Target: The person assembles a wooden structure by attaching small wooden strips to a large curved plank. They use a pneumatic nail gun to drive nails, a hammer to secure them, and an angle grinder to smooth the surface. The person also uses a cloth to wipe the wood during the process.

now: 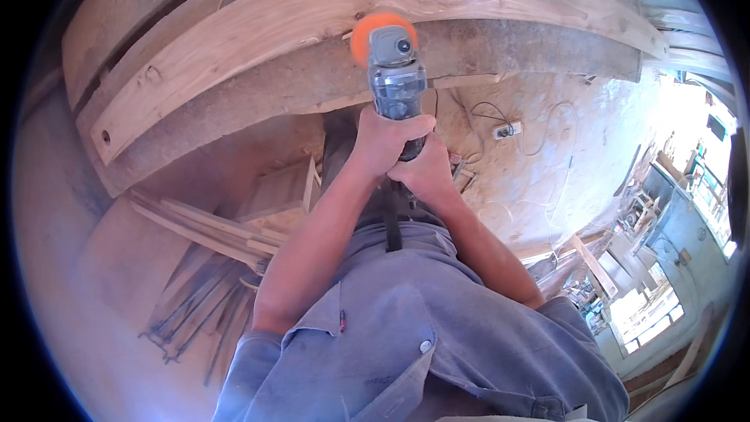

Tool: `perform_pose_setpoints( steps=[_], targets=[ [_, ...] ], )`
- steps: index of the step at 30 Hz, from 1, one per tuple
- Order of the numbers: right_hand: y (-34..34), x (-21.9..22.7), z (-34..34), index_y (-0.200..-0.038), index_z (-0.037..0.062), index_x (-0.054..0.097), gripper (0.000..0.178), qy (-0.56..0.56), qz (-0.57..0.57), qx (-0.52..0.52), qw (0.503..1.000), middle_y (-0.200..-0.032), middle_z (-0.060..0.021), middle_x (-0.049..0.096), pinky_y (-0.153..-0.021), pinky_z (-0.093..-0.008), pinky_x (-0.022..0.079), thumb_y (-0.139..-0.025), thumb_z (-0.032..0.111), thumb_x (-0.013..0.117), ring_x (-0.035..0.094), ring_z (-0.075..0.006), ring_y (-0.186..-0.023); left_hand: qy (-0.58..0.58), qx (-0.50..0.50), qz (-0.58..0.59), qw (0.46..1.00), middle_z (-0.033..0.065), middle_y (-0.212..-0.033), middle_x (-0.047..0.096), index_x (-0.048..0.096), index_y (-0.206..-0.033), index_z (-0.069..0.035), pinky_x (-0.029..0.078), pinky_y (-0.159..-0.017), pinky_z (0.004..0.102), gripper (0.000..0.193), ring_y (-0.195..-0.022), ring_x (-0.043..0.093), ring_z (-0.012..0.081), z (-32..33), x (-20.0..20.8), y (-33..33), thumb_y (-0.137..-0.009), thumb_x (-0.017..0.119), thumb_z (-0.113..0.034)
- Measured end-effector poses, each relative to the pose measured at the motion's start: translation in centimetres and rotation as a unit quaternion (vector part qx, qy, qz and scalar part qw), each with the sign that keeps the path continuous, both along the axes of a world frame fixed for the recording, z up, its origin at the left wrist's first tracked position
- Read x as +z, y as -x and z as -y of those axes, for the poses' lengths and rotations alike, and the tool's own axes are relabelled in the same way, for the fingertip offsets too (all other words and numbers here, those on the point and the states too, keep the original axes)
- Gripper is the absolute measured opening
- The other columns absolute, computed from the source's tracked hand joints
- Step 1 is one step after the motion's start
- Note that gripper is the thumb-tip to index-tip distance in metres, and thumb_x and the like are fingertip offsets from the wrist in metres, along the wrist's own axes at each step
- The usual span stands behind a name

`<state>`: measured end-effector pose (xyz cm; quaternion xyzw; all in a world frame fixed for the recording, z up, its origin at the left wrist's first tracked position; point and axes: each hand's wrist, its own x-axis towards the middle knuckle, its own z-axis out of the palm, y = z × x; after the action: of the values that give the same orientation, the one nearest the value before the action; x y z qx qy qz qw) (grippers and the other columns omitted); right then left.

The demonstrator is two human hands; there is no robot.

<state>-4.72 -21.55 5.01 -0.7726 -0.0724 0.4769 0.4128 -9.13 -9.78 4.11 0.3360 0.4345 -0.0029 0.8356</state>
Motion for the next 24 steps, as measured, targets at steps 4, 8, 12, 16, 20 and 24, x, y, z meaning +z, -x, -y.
perform_pose_setpoints(
  steps=[4,8,12,16,20,24],
  targets=[
    [0.4,0.3,-0.5,-0.112,-0.0035,0.060,0.061,-0.016,-0.003,-0.010,1.000,-0.104,-0.0161,0.069,-0.086,-0.0368,0.055,-0.062,0.018,0.085,0.070,-0.0259,-0.097,0.003,-0.004,-0.025,1.000,0.0014,-0.082,0.068,0.069,-0.088,-0.003,0.052,-0.066,0.0289,0.019,-0.070,0.063,0.0094,-0.4,-0.1,0.6,-0.076,0.082,-0.011],
    [0.1,0.3,0.1,-0.112,-0.0037,0.061,0.060,-0.001,0.002,-0.016,1.000,-0.105,-0.0169,0.069,-0.086,-0.0375,0.055,-0.062,0.019,0.086,0.070,-0.0268,-0.097,0.000,0.015,-0.001,1.000,0.0011,-0.083,0.068,0.069,-0.088,-0.003,0.052,-0.065,0.0287,0.019,-0.071,0.063,0.0092,0.3,-0.1,0.2,-0.076,0.082,-0.011],
    [0.2,0.4,0.1,-0.110,-0.0030,0.062,0.054,0.002,0.014,0.008,1.000,-0.098,-0.0108,0.070,-0.081,-0.0337,0.055,-0.064,0.013,0.084,0.069,-0.0187,-0.091,-0.020,-0.023,-0.033,0.999,0.0088,-0.088,0.073,0.070,-0.094,0.000,0.055,-0.072,0.0301,0.017,-0.076,0.069,0.0153,-0.2,0.8,0.2,-0.082,0.076,-0.010],
    [0.2,1.6,-0.9,-0.113,-0.0034,0.061,0.058,-0.001,0.015,0.010,1.000,-0.102,-0.0109,0.071,-0.085,-0.0338,0.055,-0.063,0.015,0.085,0.069,-0.0189,-0.095,0.004,0.008,-0.027,1.000,0.0098,-0.089,0.073,0.070,-0.096,0.001,0.056,-0.073,0.0314,0.018,-0.077,0.070,0.0165,-0.3,1.1,1.0,-0.082,0.075,-0.010],
    [-0.7,2.2,-0.7,-0.117,-0.0042,0.059,0.063,0.012,-0.013,-0.002,1.000,-0.105,-0.0131,0.070,-0.089,-0.0344,0.053,-0.064,0.016,0.085,0.068,-0.0203,-0.099,0.007,-0.010,-0.039,0.999,0.0119,-0.088,0.073,0.069,-0.097,0.002,0.057,-0.075,0.0330,0.020,-0.078,0.071,0.0185,-0.1,1.3,-0.2,-0.082,0.074,-0.010],
    [-0.2,2.2,-1.3,-0.118,-0.0049,0.059,0.064,0.017,-0.015,0.024,0.999,-0.106,-0.0156,0.070,-0.090,-0.0356,0.053,-0.064,0.017,0.085,0.068,-0.0214,-0.101,-0.017,0.017,-0.025,0.999,0.0137,-0.089,0.073,0.067,-0.098,0.002,0.057,-0.076,0.0338,0.021,-0.080,0.071,0.0195,-0.6,1.3,0.7,-0.082,0.074,-0.009]
  ],
)
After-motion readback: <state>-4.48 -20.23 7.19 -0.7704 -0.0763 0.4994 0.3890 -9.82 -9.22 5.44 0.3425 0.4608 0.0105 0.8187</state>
